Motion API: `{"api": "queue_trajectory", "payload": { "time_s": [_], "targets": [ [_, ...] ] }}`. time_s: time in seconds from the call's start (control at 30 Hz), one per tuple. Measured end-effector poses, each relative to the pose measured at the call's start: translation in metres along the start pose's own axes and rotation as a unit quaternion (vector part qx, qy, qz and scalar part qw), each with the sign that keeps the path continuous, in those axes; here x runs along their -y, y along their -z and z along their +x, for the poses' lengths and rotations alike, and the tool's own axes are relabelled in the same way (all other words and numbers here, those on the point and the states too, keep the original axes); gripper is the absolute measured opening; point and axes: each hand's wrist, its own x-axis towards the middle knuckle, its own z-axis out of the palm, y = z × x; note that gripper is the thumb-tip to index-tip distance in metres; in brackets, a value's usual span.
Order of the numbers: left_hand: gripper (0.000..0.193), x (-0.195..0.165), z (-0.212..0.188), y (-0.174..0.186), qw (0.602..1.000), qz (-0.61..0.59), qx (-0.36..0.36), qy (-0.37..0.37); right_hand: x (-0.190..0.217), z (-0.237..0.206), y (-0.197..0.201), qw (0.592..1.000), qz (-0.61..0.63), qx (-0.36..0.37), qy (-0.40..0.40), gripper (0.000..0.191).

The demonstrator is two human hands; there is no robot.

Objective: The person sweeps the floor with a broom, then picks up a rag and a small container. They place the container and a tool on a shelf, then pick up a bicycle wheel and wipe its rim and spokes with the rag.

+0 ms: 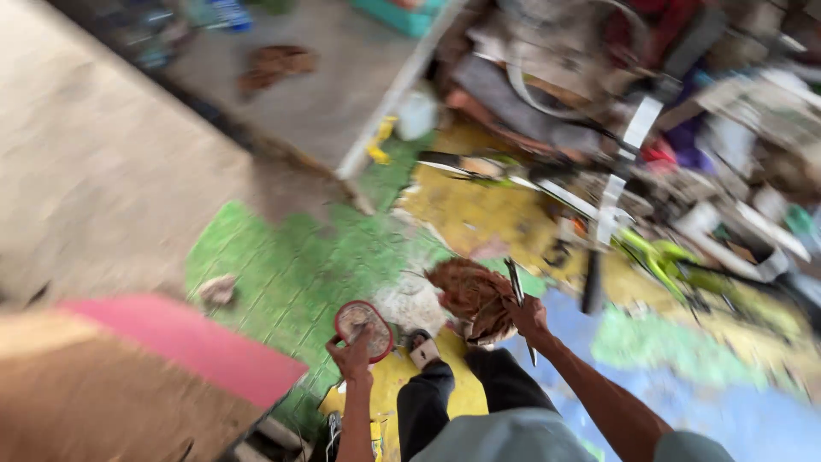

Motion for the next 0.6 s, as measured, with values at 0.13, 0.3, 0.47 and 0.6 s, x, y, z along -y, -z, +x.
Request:
{"api": "queue_trajectory", "payload": {
  "time_s": [0.13, 0.3, 0.47, 0.6],
  "targets": [
    [0.088, 0.004, -0.029, -0.055, 0.996, 0.031, 0.082, -0.005, -0.035, 0.001, 0.063, 0.996, -0.002, -0.067, -0.065, 0.041],
    [0.088, 0.014, -0.070, -0.120, 0.971, 0.180, 0.150, -0.054, -0.109, -0.022, 0.142, 0.970, 0.109, -0.187, -0.109, 0.041],
    [0.091, 0.022, -0.102, -0.161, 0.948, 0.230, 0.219, -0.013, -0.194, -0.036, 0.220, 0.940, -0.012, -0.294, -0.173, 0.059],
    [0.096, 0.032, -0.113, -0.174, 0.929, 0.280, 0.241, -0.021, -0.247, -0.043, 0.294, 0.905, 0.067, -0.337, -0.250, 0.056]
  ]
}}
